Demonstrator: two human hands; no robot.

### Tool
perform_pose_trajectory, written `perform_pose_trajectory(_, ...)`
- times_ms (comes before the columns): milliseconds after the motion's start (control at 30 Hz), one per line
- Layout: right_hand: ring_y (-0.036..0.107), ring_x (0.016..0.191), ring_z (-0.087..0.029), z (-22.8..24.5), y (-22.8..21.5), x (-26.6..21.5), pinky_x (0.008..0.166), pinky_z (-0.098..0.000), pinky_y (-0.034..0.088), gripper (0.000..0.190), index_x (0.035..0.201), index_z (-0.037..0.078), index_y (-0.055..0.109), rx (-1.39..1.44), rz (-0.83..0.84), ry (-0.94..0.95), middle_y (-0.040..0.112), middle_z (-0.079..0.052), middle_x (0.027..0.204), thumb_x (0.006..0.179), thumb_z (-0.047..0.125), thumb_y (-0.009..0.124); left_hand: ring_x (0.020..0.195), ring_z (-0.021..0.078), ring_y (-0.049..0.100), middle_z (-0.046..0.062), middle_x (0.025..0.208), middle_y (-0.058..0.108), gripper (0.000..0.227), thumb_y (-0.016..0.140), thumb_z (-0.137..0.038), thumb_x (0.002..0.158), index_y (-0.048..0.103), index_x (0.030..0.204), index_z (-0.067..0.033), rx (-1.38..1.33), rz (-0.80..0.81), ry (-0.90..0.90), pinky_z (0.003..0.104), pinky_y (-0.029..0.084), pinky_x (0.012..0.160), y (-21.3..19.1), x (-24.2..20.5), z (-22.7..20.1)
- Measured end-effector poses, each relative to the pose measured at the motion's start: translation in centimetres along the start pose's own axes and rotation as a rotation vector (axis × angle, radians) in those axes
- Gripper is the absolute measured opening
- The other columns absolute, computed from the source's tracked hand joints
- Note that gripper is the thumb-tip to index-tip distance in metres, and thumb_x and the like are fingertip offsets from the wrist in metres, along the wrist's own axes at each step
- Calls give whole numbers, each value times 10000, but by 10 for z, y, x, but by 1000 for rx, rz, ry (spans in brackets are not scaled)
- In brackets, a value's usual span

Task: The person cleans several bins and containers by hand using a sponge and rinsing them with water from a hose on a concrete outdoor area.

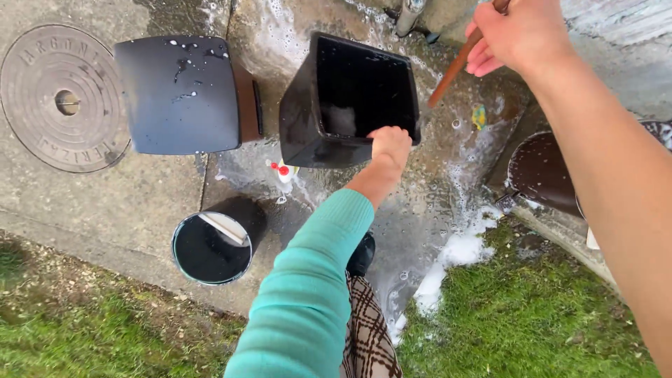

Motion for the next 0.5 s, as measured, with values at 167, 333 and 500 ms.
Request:
perform_pose_trajectory(167,774,686,-189,33,7,-13,647,-279,681,405,1093,14,650,45,-29,-100,716,-169,812,1211,315,406,1022,249,704,-36,1083,720,312,626,-67,909,753,1164,-196,131,81,7,592,621,765,-21,-25,12)
perform_pose_trajectory(333,768,669,-164,10,11,14,617,-248,672,386,1109,34,640,76,-37,0,720,-140,805,1197,339,419,845,344,741,43,776,753,95,763,-95,797,819,864,-131,203,-118,63,695,583,694,6,-20,9)
perform_pose_trajectory(500,760,647,-132,-1,16,44,578,-208,660,366,1128,61,627,91,-65,97,725,-103,796,1180,369,435,1021,314,711,-20,1089,727,369,669,-30,847,757,1172,-181,100,54,96,626,618,761,-7,-31,25)
Point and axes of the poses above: each hand's wrist, its own x-axis towards the middle knuckle, its own y-axis out of the palm, z = x × y, the point moved 7 cm from there along x, towards the middle knuckle
